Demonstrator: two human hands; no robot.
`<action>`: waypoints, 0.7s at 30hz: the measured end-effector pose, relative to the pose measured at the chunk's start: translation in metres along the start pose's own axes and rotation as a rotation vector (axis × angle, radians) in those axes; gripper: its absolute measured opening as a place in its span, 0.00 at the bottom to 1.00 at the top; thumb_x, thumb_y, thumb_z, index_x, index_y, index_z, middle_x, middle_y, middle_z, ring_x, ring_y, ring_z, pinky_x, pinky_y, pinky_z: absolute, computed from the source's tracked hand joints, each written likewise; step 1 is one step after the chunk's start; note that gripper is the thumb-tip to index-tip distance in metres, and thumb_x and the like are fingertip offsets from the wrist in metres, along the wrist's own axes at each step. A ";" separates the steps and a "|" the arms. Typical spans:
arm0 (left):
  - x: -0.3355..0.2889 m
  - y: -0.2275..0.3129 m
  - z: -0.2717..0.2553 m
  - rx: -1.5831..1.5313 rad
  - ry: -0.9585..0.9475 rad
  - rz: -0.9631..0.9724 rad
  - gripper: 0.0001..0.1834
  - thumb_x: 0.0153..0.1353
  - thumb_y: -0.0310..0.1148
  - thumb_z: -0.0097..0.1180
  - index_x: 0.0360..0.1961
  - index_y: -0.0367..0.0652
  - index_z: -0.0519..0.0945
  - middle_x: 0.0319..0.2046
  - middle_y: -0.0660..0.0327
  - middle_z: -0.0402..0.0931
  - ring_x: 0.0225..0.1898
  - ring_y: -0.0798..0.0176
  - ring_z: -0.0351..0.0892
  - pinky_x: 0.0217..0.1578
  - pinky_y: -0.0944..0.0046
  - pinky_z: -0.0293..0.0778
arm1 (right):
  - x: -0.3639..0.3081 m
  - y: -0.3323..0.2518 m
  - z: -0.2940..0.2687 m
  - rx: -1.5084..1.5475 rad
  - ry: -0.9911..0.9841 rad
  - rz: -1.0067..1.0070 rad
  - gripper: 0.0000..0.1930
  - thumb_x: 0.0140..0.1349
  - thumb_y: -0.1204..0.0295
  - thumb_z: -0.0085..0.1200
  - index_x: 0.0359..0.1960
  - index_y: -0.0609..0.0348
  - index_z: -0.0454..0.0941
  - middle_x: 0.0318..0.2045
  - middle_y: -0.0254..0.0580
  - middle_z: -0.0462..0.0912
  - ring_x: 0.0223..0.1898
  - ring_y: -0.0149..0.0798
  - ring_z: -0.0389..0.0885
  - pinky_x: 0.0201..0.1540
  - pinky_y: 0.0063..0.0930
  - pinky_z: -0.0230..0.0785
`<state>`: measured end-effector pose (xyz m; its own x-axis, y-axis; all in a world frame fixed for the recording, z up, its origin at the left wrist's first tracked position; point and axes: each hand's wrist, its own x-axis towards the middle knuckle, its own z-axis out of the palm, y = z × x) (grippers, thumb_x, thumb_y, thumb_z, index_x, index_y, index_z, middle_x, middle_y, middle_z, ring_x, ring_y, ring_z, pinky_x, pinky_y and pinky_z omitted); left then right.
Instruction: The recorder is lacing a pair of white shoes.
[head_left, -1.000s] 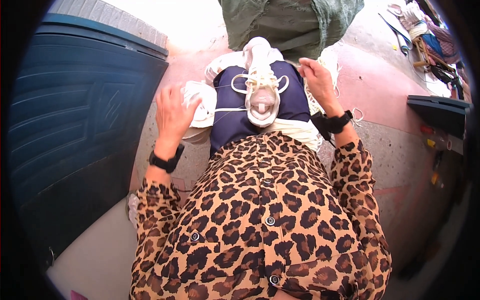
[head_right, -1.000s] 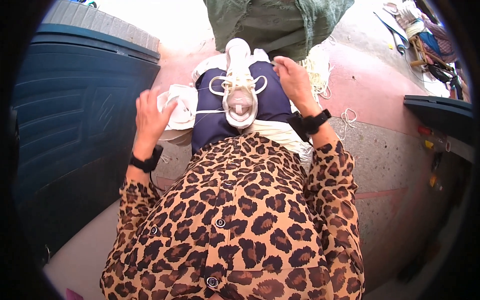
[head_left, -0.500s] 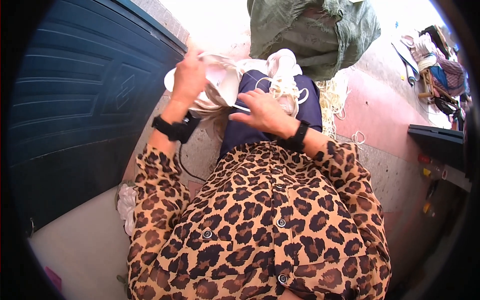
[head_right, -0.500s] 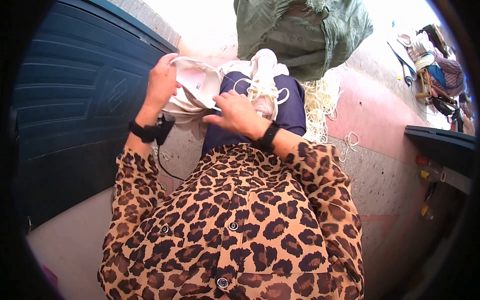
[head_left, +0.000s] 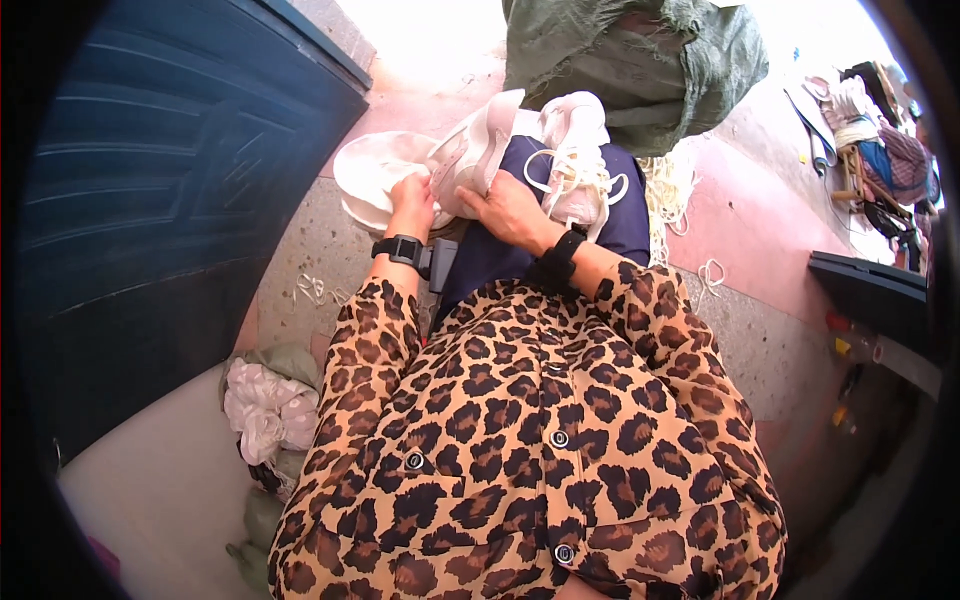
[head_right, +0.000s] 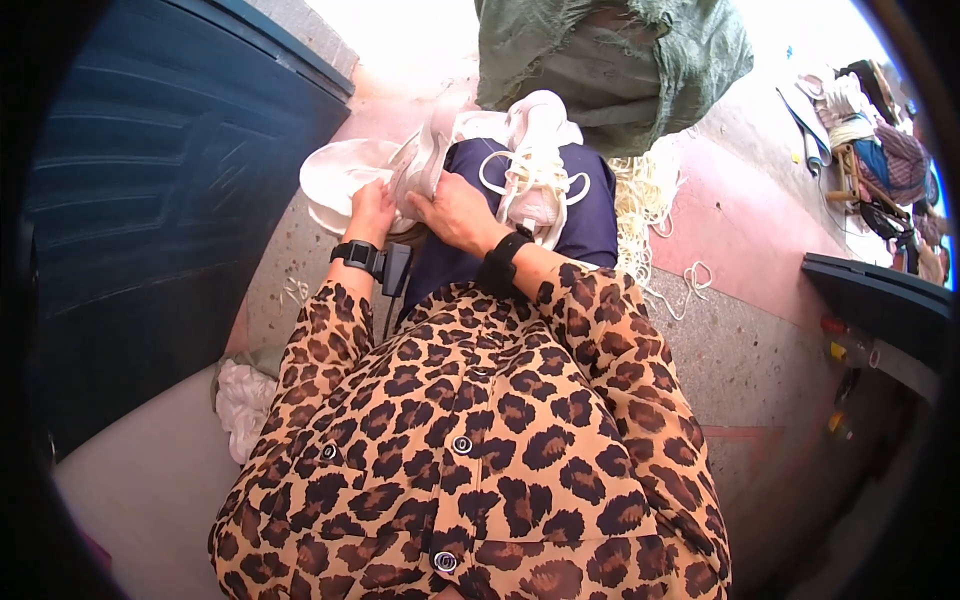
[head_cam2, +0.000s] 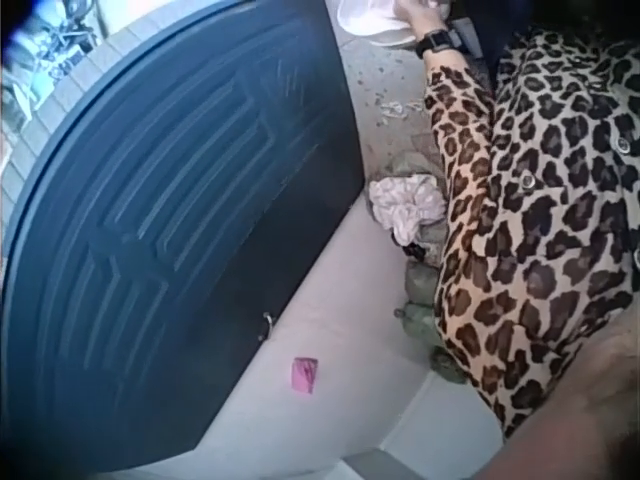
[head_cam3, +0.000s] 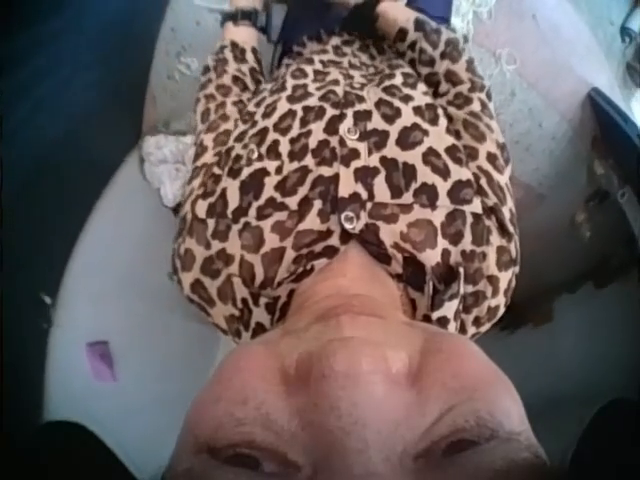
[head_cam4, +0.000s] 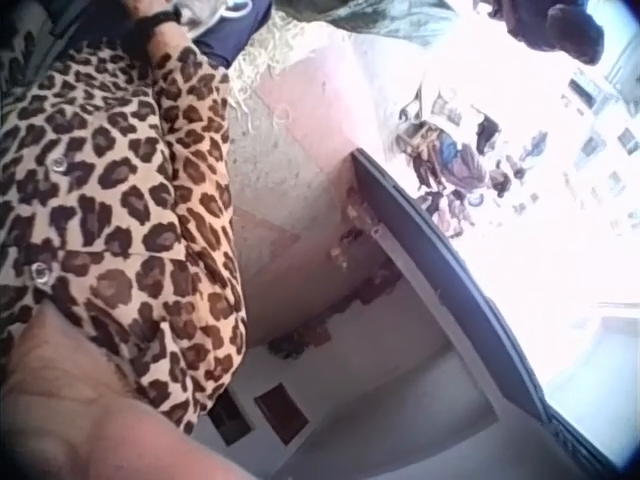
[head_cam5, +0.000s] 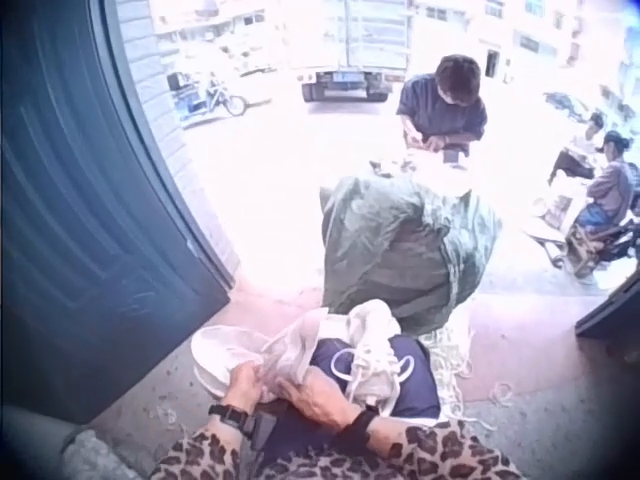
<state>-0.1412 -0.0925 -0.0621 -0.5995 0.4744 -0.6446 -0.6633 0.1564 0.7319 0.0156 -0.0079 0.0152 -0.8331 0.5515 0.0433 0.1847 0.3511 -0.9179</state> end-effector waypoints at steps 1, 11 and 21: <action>0.001 -0.009 -0.002 -0.015 0.138 0.003 0.05 0.55 0.26 0.46 0.33 0.39 0.70 0.26 0.59 0.69 0.26 0.64 0.69 0.29 0.65 0.69 | -0.004 0.001 -0.002 -0.037 0.030 -0.049 0.17 0.52 0.66 0.52 0.40 0.65 0.70 0.34 0.59 0.75 0.37 0.56 0.73 0.39 0.42 0.66; 0.008 -0.039 -0.023 0.423 -0.196 0.044 0.13 0.59 0.38 0.42 0.38 0.41 0.72 0.23 0.63 0.71 0.23 0.70 0.71 0.21 0.70 0.68 | -0.015 -0.006 -0.023 0.196 -0.089 0.141 0.15 0.56 0.69 0.46 0.43 0.63 0.70 0.36 0.55 0.75 0.38 0.47 0.74 0.43 0.32 0.65; -0.012 0.093 0.057 0.867 -0.237 0.599 0.15 0.61 0.40 0.43 0.39 0.39 0.69 0.20 0.64 0.70 0.17 0.74 0.66 0.15 0.75 0.61 | -0.058 -0.004 -0.072 0.871 0.042 0.252 0.16 0.59 0.69 0.48 0.46 0.64 0.69 0.38 0.36 0.75 0.36 0.26 0.72 0.38 0.18 0.65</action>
<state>-0.1699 -0.0346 0.0263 -0.5572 0.8187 -0.1389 0.3081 0.3591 0.8809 0.1006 0.0131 0.0441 -0.7986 0.5677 -0.2002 -0.1152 -0.4706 -0.8748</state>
